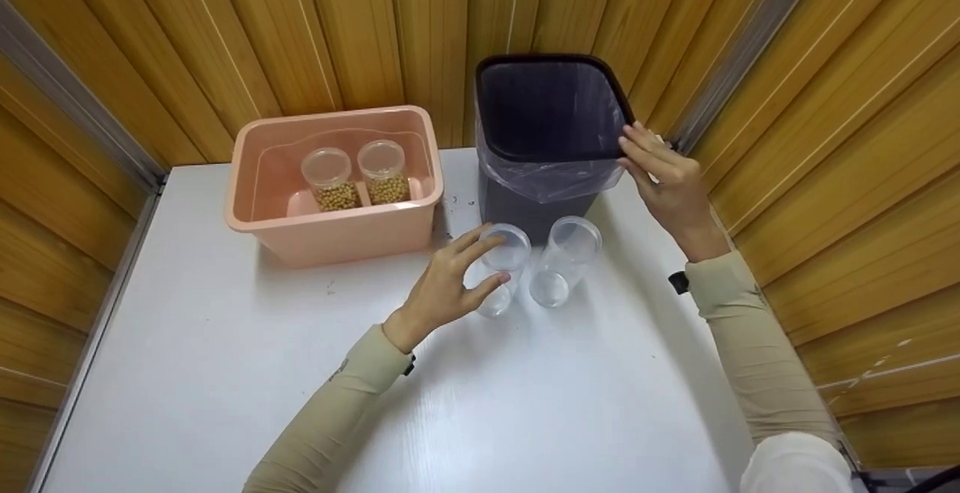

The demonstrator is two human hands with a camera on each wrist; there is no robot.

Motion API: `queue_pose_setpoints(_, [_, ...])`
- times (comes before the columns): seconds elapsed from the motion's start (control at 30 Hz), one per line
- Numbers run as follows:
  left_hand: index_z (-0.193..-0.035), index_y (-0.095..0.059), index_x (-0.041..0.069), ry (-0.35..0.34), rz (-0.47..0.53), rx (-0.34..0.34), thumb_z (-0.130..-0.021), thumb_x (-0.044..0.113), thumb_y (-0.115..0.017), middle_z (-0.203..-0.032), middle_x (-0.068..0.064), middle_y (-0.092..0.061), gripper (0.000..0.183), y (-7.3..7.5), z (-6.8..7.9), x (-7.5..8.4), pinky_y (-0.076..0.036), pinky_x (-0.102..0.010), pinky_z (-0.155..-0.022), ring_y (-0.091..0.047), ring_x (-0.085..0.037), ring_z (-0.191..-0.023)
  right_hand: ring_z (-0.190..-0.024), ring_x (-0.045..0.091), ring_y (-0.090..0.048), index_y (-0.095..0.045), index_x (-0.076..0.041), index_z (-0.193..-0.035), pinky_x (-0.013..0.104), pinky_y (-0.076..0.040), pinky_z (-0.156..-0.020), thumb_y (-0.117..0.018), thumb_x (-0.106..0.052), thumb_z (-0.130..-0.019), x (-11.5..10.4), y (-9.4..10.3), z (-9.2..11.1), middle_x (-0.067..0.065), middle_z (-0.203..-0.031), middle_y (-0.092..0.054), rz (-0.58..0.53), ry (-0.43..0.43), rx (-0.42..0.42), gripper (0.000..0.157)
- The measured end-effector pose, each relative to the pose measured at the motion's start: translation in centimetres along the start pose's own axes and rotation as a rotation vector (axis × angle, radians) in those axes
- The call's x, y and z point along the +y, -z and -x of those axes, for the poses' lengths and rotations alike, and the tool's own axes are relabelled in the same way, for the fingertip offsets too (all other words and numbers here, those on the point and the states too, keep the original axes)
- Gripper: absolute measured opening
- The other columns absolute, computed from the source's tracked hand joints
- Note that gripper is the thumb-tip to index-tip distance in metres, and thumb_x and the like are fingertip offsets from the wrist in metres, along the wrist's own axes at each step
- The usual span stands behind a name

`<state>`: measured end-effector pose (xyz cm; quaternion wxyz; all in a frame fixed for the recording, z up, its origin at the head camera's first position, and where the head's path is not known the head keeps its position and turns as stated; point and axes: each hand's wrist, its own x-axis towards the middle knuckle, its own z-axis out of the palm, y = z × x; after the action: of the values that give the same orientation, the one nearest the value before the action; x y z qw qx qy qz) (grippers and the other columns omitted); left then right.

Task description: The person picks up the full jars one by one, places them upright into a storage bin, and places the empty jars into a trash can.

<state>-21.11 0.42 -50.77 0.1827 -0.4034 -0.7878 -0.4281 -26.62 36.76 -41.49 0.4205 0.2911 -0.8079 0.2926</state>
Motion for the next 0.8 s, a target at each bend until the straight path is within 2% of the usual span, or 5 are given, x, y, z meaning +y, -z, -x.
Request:
queue_pose_setpoints(0.17, [-0.138, -0.070, 0.001, -0.028, 0.040, 0.026, -0.096, 0.032, -0.083, -0.141, -0.021, -0.069, 0.053, 0.2, 0.1, 0.3, -0.053, -0.041, -0.116, -0.066, -0.035, -0.135, -0.127, 0.038, -0.070, -0.080, 0.000, -0.121, 0.032, -0.050, -0.116, -0.080, 0.009, -0.088, -0.1, 0.0, 0.0, 0.016, -0.130, -0.075, 0.001, 0.006, 0.005, 0.034])
queue_pose_setpoints(0.47, [-0.136, -0.070, 0.000, -0.057, 0.038, 0.037, -0.095, 0.030, -0.084, -0.140, -0.024, -0.068, 0.053, 1.0, -0.4, 1.1, -0.054, -0.040, -0.114, -0.067, -0.035, -0.132, -0.127, 0.038, -0.070, -0.080, 0.002, -0.120, 0.031, -0.050, -0.116, -0.080, 0.007, -0.089, 0.0, 0.0, -0.1, 0.015, -0.131, -0.075, 0.013, 0.002, 0.000, 0.032])
queue_pose_setpoints(0.8, [-0.137, -0.070, 0.003, -0.066, 0.040, 0.063, -0.094, 0.030, -0.085, -0.140, -0.020, -0.068, 0.053, 2.1, -1.2, 2.1, -0.054, -0.039, -0.114, -0.065, -0.032, -0.134, -0.126, 0.039, -0.071, -0.081, 0.002, -0.117, 0.032, -0.050, -0.116, -0.081, 0.008, -0.087, 0.0, -0.2, -0.1, 0.016, -0.128, -0.077, -0.004, 0.012, 0.014, 0.031])
